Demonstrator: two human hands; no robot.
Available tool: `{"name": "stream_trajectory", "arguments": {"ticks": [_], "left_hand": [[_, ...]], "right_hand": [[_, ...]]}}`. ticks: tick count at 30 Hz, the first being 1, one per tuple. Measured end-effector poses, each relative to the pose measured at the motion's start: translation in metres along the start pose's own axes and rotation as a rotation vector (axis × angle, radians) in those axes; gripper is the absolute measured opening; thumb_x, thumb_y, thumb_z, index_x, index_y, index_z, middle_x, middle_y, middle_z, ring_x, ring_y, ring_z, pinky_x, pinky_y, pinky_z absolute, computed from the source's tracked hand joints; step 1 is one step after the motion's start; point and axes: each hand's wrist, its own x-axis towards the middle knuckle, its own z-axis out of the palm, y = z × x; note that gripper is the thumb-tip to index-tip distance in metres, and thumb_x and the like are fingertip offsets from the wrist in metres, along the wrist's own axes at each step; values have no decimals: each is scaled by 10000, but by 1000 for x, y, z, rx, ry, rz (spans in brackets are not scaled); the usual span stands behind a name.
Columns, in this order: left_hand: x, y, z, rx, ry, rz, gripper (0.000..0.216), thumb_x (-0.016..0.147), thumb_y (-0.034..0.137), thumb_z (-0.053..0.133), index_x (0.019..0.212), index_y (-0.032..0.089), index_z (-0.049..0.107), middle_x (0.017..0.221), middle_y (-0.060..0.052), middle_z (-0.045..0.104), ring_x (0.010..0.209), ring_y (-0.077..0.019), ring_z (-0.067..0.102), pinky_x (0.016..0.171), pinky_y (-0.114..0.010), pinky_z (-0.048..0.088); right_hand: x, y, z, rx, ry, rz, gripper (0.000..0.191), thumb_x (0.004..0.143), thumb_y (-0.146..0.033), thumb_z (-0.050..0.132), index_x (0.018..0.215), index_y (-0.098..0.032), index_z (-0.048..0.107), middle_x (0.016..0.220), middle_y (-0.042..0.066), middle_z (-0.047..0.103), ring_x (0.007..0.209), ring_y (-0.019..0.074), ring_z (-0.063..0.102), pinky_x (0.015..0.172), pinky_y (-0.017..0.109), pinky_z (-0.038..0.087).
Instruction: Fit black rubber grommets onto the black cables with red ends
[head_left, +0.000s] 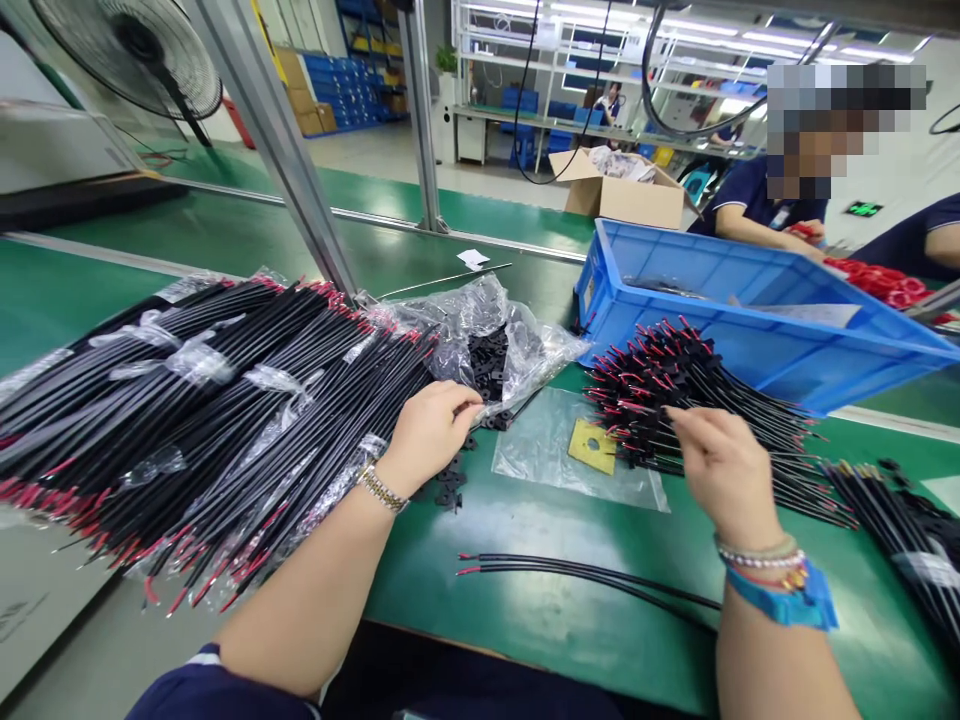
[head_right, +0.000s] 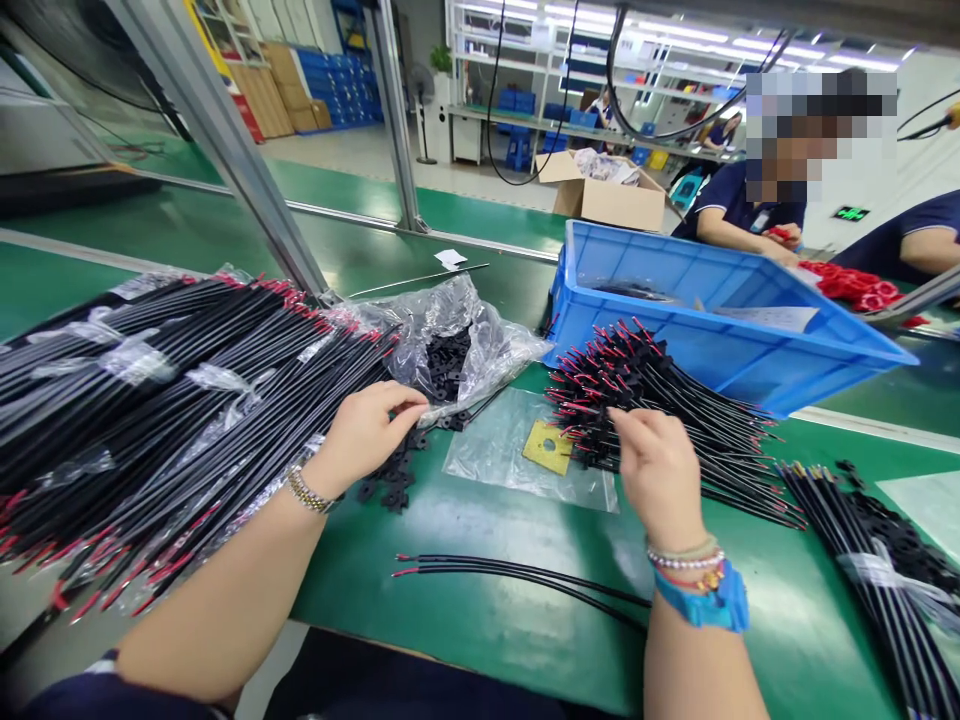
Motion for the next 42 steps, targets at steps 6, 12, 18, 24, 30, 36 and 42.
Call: {"name": "stream_trajectory", "arguments": {"ticks": [6,12,18,24,30,36,42], "left_hand": [[-5,-3,11,377,-402,146,123,772,235,553,750,168,654,803,-66,609,814,-219,505,716,-317,410],[-7,-1,14,482,-445,164,132,770,119,483,752,135,613,804,-86,584,785,-220,495,674,-317,399],[-7,4,9,364,-355,161,82,762,133,525,688,138,559,802,-73,565,794,-207,494,681,-307,406],[-9,13,6,24,-216,61,29,802,167,508,816,164,533,714,-6,578,671,-148,544,627,-260,407],[-9,18,7,-190,-145,31,297,796,162,498,1093,164,500,770,-5,630,690,-132,589,636,-229,430],[-8,18,7,-292,-103,-40,228,765,206,522,961,165,632,741,-8,650,629,-113,577,637,-218,452],[-9,18,11,-449,-199,-162,311,795,269,483,1059,142,590,755,-38,666,686,-147,628,677,-251,491]], "right_hand": [[-14,40,22,-108,-138,177,227,790,-229,466,792,-145,676,763,82,649,673,188,540,644,313,433],[-1,2,3,-84,-82,203,216,760,-138,473,913,-117,625,890,139,624,848,245,540,759,366,437],[-8,-100,-11,596,-622,-259,142,843,-174,444,863,-183,585,789,55,586,746,151,536,706,278,447],[-22,-128,1,424,-1013,-347,117,827,-195,471,789,-165,579,840,61,572,775,166,530,733,300,423],[-19,-128,2,398,-1051,-335,157,827,-191,442,754,-140,571,828,81,570,758,165,527,724,295,408],[-4,-93,3,667,-836,-44,111,807,-134,451,740,-153,537,716,26,552,663,114,506,640,227,416],[-5,-44,24,435,-517,156,222,809,-118,426,921,-151,616,872,72,585,815,162,556,757,303,444]]}}
